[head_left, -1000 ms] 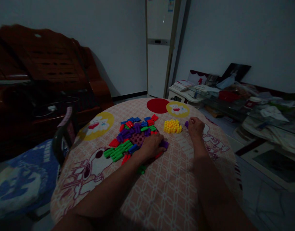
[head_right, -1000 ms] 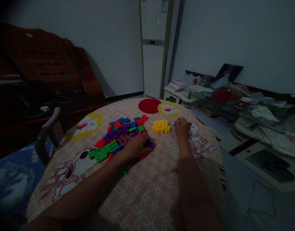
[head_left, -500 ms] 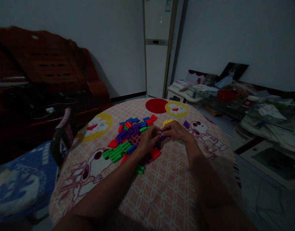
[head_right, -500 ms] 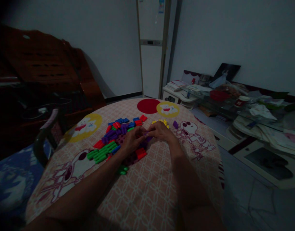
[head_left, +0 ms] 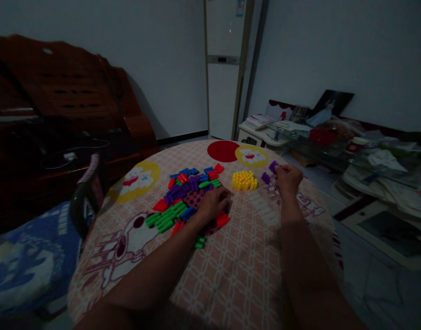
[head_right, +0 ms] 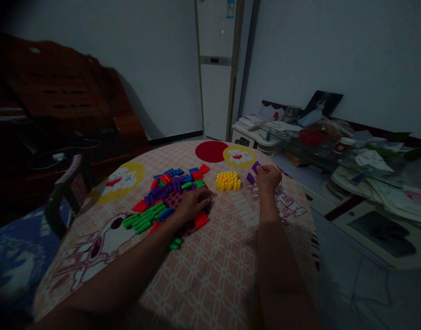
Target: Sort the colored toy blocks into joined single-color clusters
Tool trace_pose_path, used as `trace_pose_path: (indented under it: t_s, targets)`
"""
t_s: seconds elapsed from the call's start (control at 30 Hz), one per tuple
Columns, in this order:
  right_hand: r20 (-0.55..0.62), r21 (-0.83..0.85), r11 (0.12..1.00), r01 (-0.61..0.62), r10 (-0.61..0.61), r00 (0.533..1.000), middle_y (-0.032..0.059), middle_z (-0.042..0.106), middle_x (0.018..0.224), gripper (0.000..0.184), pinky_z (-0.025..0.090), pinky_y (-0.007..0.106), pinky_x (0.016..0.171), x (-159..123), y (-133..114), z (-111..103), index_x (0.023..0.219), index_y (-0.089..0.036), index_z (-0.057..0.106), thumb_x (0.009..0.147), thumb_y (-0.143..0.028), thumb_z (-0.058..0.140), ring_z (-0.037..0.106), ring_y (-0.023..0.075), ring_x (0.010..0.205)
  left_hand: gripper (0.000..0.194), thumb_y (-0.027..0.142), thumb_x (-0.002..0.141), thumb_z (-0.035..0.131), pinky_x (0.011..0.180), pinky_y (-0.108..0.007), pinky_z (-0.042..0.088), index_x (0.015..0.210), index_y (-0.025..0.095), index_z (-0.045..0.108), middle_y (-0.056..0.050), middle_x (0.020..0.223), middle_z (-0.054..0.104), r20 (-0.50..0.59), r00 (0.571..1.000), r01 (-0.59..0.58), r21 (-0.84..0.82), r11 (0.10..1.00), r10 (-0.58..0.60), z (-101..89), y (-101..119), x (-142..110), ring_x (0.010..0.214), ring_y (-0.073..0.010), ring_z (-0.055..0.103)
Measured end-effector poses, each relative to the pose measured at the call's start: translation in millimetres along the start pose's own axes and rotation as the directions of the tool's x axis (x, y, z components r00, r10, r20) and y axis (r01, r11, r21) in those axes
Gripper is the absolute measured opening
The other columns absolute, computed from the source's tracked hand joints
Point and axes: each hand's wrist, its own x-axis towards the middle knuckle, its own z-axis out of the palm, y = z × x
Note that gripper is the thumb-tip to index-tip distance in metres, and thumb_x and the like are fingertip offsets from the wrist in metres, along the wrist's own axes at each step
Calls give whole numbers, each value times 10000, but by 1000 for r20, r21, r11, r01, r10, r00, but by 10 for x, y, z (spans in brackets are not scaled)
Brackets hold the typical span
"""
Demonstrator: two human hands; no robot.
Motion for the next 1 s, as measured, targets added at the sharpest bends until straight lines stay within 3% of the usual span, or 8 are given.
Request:
trace_pose_path:
  t_s: [0.13,0.27,0.4,0.6,0.7,0.87,1.0]
  targets:
    - [-38,-241,968,65,-76,996,79,700,671,172,503,313,608,40,282,8,738,-143,699,715,-301,637,659,221,646,256,176,834,598,823,-319,526,1063,180,713,-66,1007,760,47,999,-8,33,999,7,13,-4,-1,901,-199,703]
    - [24,-407,902,146,-149,988,120,732,751,171,487,337,706,2,326,36,750,-142,725,742,-277,621,658,237,712,238,197,840,603,826,-319,524,1046,167,718,-74,1002,765,67,998,1,32,999,-3,3,35,-6,904,-206,710]
    - [82,-492,839,235,-224,971,147,742,789,202,458,340,716,-21,309,58,767,-141,742,771,-281,597,641,248,747,243,186,838,602,829,-316,522,1049,168,721,-71,990,766,73,997,11,36,999,-13,-9,52,-9,899,-204,710]
    - [226,-622,728,287,-184,957,179,746,831,325,411,336,698,-19,356,61,809,-112,774,842,-264,488,621,244,735,249,175,832,606,846,-320,516,1044,165,736,-79,1002,758,79,997,-6,49,999,2,3,47,-15,896,-206,695]
    - [225,-653,698,294,-191,955,186,736,838,366,402,342,702,-20,332,46,843,-99,776,852,-246,441,609,247,738,236,166,833,600,822,-316,516,1025,164,736,-69,964,757,74,997,-17,52,998,13,-17,83,-7,858,-197,685]
    - [72,-607,758,240,-248,966,177,723,869,373,391,340,695,-31,228,5,948,-107,760,847,-260,435,595,249,743,233,147,844,570,875,-346,520,1027,144,713,-102,1017,739,-104,994,3,165,986,14,-273,87,72,932,-222,677]
    - [24,-550,793,263,-300,954,172,725,887,365,395,334,700,-62,183,15,954,-115,755,838,-270,445,598,250,767,410,128,852,545,1072,-453,436,1254,141,623,-155,1279,649,-294,956,90,335,938,13,-553,-182,139,1220,-289,581]
